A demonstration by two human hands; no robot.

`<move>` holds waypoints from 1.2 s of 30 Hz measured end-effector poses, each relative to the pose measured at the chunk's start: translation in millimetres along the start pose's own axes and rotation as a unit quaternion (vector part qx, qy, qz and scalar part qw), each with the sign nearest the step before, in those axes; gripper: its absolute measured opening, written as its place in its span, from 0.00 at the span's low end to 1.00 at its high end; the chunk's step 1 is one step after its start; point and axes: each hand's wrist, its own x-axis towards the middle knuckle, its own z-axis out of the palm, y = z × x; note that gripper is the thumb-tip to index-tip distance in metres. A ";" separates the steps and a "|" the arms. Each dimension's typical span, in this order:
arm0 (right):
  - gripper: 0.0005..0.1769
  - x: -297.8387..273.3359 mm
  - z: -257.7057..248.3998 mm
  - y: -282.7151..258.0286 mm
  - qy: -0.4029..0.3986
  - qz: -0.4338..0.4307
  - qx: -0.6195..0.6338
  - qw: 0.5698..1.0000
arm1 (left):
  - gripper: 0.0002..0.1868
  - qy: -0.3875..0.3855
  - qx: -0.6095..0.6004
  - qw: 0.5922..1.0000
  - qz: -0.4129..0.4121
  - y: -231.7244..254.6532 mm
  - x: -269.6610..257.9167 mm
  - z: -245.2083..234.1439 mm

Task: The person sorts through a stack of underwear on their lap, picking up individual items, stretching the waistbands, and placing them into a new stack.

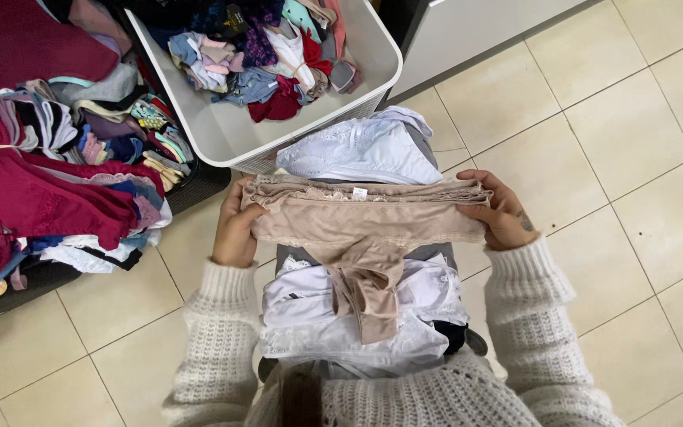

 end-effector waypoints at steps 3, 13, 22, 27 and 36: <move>0.41 -7.7 -21.2 -3.4 -0.040 -0.053 -0.058 0.996 | 0.39 -0.069 0.129 0.989 0.018 13.5 10.2 -16.7; 0.37 -130.3 104.4 -141.2 -0.349 -0.439 -0.330 0.760 | 0.18 -0.349 0.495 0.723 0.331 124.3 13.4 133.4; 0.19 -151.3 124.5 -142.7 -0.316 -0.460 -0.401 0.726 | 0.06 -0.211 0.649 0.438 0.586 3.9 41.0 206.9; 0.17 -151.3 125.8 -142.5 -0.311 -0.468 -0.408 0.719 | 0.14 -0.180 0.595 0.433 0.652 4.4 19.0 198.6; 0.12 -148.1 136.4 -147.4 -0.360 -0.461 -0.386 0.713 | 0.12 -0.449 0.513 0.415 0.602 -18.0 -27.0 165.3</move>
